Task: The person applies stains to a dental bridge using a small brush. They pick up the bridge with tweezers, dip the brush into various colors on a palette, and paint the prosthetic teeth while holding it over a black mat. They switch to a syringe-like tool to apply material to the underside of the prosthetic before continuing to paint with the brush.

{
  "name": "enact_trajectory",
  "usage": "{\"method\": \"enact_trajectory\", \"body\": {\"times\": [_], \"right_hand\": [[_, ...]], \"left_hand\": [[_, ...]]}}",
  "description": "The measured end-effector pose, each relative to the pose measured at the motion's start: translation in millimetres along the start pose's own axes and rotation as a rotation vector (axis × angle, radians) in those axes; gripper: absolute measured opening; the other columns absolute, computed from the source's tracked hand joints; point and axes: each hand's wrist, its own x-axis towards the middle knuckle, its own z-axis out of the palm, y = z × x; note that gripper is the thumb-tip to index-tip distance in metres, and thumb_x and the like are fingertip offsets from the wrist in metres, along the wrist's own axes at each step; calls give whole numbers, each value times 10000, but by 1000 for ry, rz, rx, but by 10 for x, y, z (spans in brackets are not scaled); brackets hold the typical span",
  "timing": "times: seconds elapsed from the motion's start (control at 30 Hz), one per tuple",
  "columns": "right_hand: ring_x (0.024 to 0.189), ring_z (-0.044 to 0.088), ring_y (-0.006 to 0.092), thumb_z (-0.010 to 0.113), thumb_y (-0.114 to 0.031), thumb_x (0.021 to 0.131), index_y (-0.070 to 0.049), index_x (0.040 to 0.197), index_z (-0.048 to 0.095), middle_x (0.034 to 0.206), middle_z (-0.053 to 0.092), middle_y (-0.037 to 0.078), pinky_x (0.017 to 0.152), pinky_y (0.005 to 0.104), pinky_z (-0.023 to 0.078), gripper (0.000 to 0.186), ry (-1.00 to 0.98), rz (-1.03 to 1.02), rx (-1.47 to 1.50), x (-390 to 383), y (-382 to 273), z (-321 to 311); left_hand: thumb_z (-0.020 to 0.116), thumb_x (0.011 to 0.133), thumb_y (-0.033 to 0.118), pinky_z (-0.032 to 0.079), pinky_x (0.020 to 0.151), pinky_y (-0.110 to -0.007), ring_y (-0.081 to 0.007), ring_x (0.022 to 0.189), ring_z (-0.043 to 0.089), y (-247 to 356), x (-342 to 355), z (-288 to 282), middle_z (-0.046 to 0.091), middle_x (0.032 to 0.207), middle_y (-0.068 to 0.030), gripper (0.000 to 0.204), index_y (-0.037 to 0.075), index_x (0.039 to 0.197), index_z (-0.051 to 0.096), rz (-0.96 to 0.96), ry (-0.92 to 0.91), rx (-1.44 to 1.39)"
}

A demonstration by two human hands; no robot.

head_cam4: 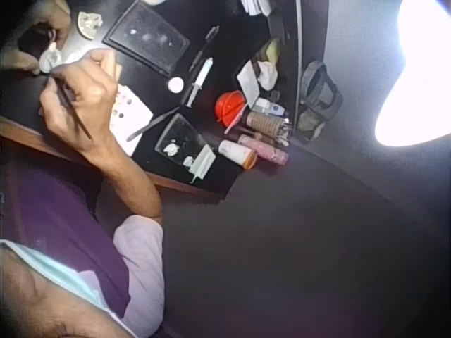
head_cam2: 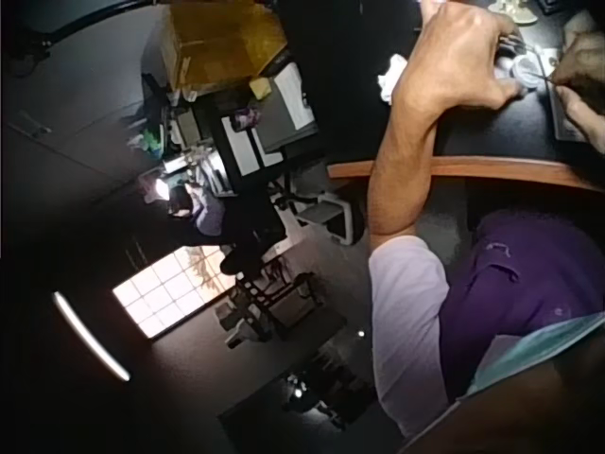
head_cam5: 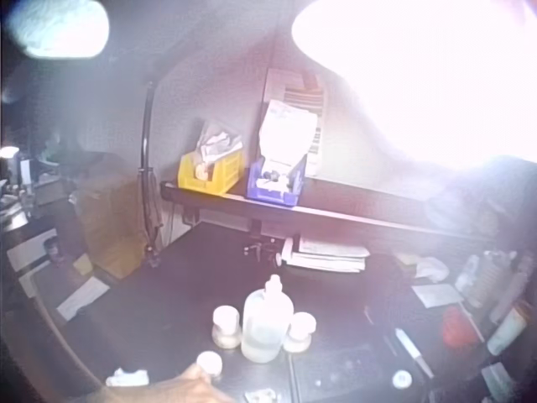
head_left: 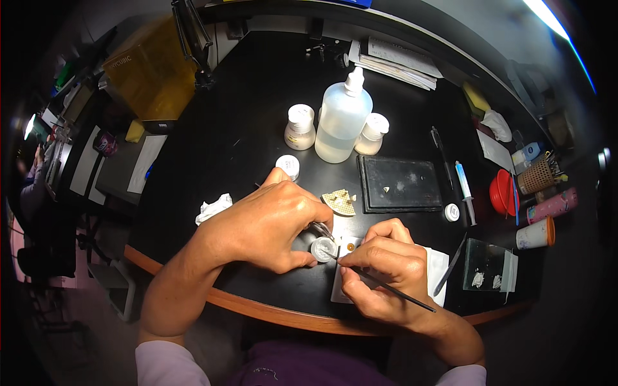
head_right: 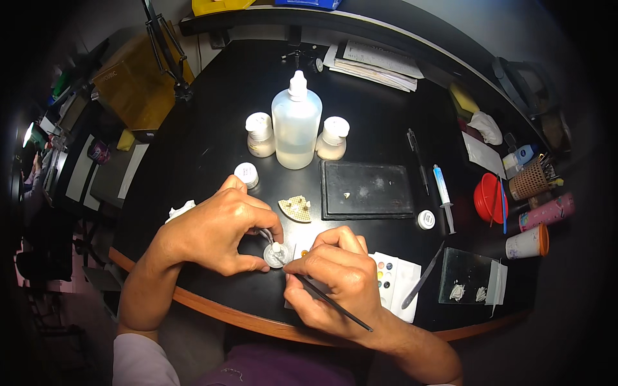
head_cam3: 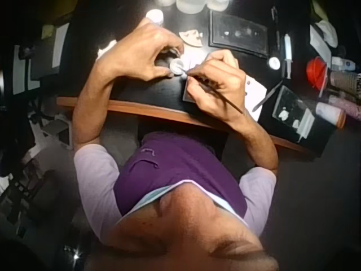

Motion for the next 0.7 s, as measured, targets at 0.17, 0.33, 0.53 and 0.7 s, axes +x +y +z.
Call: {"method": "enact_trajectory", "body": {"times": [0.17, 0.33, 0.53, 0.7], "right_hand": [[752, 590, 216, 784, -11, 660, -55, 813, 781, 721, 716, 19, 705, 323, 461, 159, -5, -68, -49, 40, -10, -19], [802, 590, 202, 781, -47, 609, -84, 805, 781, 708, 672, -8, 743, 352, 381, 199, 33, -56, -74, 19, -18, 11], [804, 590, 207, 783, -49, 610, -83, 808, 782, 703, 666, -2, 749, 353, 380, 200, 18, -53, -66, 14, -25, 6], [761, 590, 223, 774, -27, 645, -60, 827, 786, 716, 707, 21, 683, 325, 455, 185, -4, -93, -75, 51, -21, -13]], "left_hand": [[896, 685, 197, 367, 912, -426, -276, 790, 700, 13, 2, 6, 733, 764, -74, 316, 72, 935, 749, -11, -10, -12], [895, 685, 192, 365, 908, -425, -273, 788, 699, 11, 3, 11, 729, 758, -72, 310, 73, 931, 749, -9, -9, -9], [920, 663, 214, 345, 909, -394, -239, 755, 684, 2, 4, 22, 725, 782, -59, 358, 94, 956, 753, -6, -6, 12], [895, 682, 186, 364, 908, -427, -269, 797, 699, 28, 8, 1, 726, 760, -75, 322, 69, 946, 751, -14, -12, 1]]}}
